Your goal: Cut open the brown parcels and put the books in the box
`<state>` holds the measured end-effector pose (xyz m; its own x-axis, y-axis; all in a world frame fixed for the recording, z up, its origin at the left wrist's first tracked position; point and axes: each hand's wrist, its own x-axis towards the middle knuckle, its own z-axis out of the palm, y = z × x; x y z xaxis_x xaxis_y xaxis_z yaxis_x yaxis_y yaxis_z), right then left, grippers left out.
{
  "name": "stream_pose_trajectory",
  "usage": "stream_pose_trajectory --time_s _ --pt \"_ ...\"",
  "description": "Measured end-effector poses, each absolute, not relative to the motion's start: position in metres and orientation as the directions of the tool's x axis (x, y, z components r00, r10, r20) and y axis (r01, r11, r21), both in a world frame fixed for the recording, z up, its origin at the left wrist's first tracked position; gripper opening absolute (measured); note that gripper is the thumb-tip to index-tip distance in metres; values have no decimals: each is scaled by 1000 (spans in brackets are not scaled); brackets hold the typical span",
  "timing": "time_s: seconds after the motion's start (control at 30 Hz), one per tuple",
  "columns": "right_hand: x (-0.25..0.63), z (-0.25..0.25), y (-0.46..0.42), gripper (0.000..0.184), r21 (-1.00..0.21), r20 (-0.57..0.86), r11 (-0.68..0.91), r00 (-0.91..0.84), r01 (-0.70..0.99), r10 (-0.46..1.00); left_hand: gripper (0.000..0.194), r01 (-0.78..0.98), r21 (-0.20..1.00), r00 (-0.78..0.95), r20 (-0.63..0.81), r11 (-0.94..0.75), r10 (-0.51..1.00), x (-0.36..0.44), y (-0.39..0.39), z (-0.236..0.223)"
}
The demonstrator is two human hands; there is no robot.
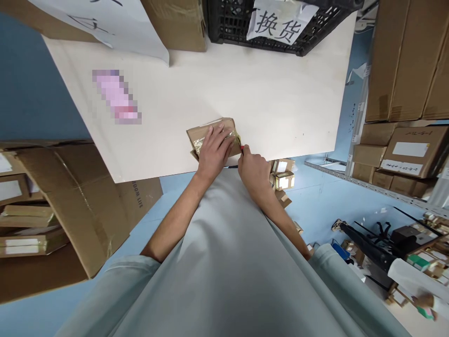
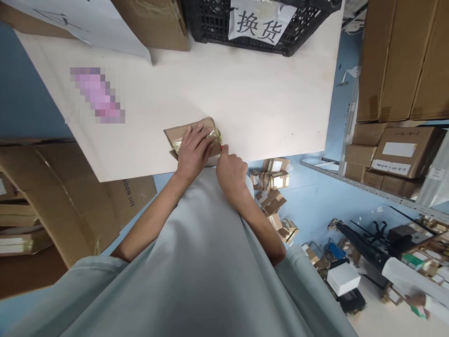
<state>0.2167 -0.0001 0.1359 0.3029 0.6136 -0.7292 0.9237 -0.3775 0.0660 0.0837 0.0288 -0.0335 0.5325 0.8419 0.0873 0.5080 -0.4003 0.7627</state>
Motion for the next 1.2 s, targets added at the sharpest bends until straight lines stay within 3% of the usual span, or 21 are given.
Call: stream_pose_trajectory --time_s 0.4,0.83,1.2 --pt "214 130 7 56 6 -677 -388 289 922 676 42 510 756 530 100 -411 842 84 25 -33" --pt "210 129 8 53 87 -716 -387 328 918 616 34 499 758 567 81 -421 820 84 21 -33" --pt "227 133 9 50 5 -734 -380 261 925 627 40 520 766 524 65 -379 849 84 28 -31"
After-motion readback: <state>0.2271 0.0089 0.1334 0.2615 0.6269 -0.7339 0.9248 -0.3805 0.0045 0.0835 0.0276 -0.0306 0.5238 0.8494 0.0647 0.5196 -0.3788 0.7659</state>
